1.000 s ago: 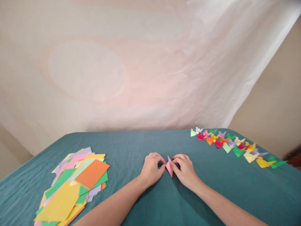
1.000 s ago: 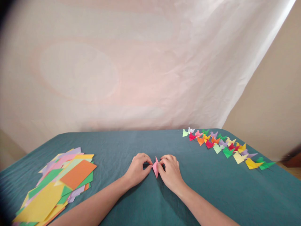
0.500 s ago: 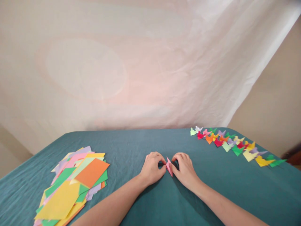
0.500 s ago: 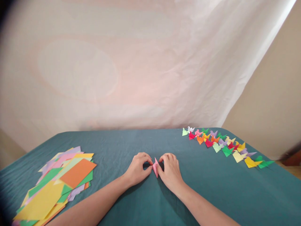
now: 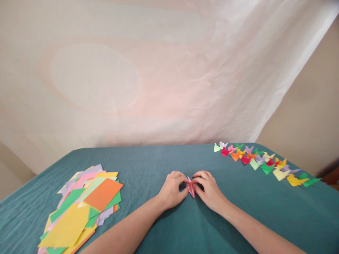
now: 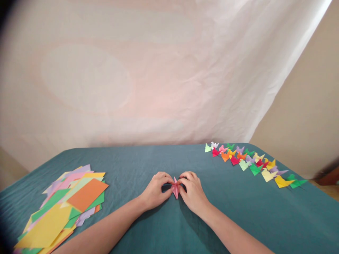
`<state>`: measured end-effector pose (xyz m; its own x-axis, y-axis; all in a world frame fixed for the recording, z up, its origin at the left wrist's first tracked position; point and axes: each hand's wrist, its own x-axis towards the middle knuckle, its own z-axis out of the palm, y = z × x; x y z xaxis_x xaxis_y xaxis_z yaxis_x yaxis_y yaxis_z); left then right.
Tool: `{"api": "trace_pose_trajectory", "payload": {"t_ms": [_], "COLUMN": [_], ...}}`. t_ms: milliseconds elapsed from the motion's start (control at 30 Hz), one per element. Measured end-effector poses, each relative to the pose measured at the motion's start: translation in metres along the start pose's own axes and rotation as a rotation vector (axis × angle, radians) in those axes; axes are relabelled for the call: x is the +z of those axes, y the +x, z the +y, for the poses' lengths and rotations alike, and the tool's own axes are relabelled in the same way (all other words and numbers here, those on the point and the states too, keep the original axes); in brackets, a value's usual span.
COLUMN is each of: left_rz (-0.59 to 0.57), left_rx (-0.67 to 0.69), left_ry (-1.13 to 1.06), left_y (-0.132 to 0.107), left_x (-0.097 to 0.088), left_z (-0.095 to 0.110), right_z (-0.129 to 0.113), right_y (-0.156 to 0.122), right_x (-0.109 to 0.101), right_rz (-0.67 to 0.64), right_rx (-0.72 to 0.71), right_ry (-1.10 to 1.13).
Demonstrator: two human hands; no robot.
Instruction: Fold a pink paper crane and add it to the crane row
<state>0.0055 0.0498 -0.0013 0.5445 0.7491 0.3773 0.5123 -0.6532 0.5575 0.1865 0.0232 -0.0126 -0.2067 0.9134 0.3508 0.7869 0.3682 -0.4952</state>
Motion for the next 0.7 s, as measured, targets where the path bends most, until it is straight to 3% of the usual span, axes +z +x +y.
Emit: {"api": "trace_pose_trajectory", "payload": {"t_ms": [167,367,700], "left_rz": [-0.026,-0.073,-0.106], "left_rx": [0.057,0.071,0.042], "left_ry": [-0.046,-0.071,-0.039], "left_y": [0.001,0.002,0.002], "left_x": [-0.002,-0.005,-0.007], "left_z": [0.003,0.004,0.006], "right_z": [0.001,0.004,0.008], "right_y": [0.0,0.004,0.005], "right_x": [-0.011,-0.012,-0.005], "right_rz": [-0.056,-0.114,-0.058], "right_rx": [-0.053,-0.004,0.027], "right_ry": [0.035,0.11,0.136]}}
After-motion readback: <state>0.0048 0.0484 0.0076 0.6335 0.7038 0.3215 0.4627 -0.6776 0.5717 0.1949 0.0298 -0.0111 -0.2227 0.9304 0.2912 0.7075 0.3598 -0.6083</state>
